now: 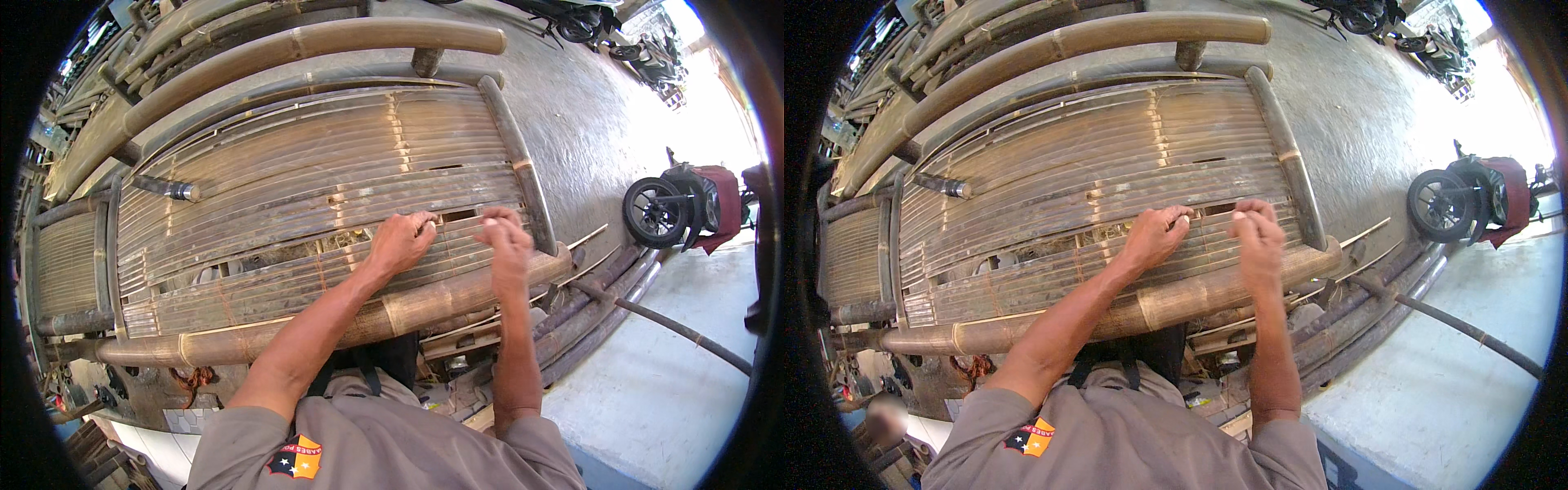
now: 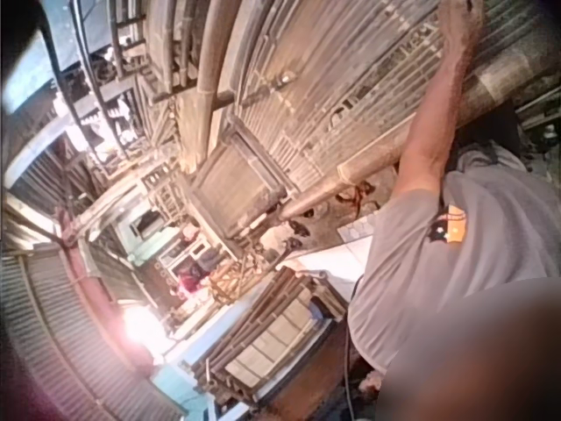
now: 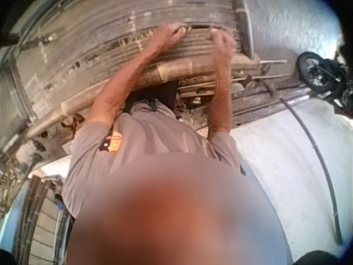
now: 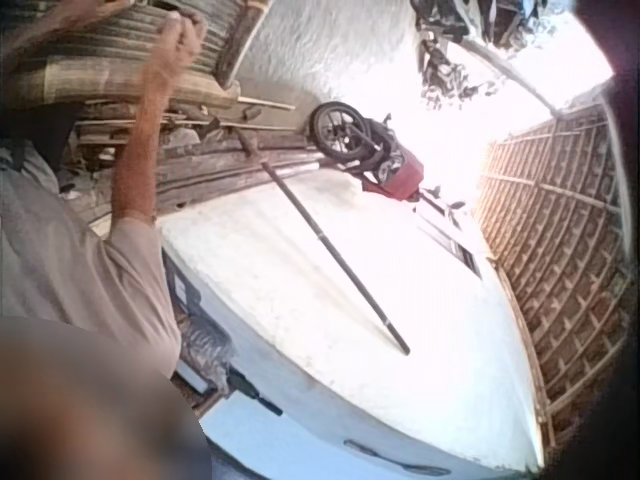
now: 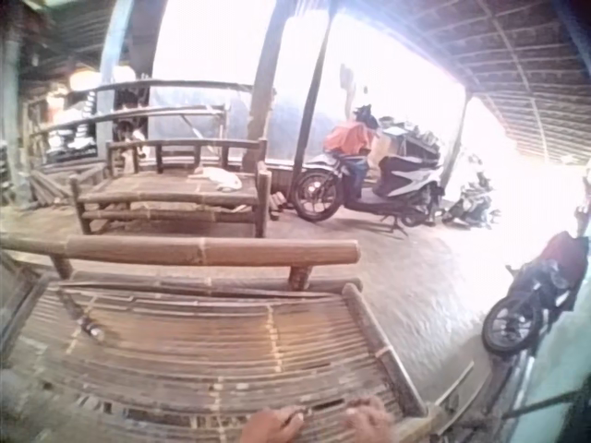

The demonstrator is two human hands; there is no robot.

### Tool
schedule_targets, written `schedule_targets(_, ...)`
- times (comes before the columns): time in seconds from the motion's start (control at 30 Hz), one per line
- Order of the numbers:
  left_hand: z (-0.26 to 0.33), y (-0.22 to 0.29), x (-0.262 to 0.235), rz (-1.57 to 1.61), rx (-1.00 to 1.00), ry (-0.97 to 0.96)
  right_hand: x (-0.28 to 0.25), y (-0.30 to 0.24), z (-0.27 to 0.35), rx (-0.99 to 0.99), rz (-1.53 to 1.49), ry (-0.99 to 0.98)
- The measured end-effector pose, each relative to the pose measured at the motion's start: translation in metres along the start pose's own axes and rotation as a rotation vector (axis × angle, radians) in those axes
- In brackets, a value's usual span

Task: The person weaves thin bamboo strips into a slatted bamboo mat using both hands. They repeatedly thread and pull the strips through the existing weave to extend the mat's surface.

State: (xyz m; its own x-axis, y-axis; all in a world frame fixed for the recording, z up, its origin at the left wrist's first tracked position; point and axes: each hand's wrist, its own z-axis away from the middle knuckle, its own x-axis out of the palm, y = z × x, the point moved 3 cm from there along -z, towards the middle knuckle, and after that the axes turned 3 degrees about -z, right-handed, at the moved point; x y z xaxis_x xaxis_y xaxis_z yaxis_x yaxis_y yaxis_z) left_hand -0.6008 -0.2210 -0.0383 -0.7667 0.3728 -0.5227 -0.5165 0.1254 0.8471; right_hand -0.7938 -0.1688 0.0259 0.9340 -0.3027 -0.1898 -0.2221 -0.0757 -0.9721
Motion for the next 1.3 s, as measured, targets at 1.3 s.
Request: schedule_targets(1.3, -0.025, -0.012, 0.015, -0.282, -0.023, -0.334, 0.023, 0.04, -0.013, 0.031, 0.248, -0.253)
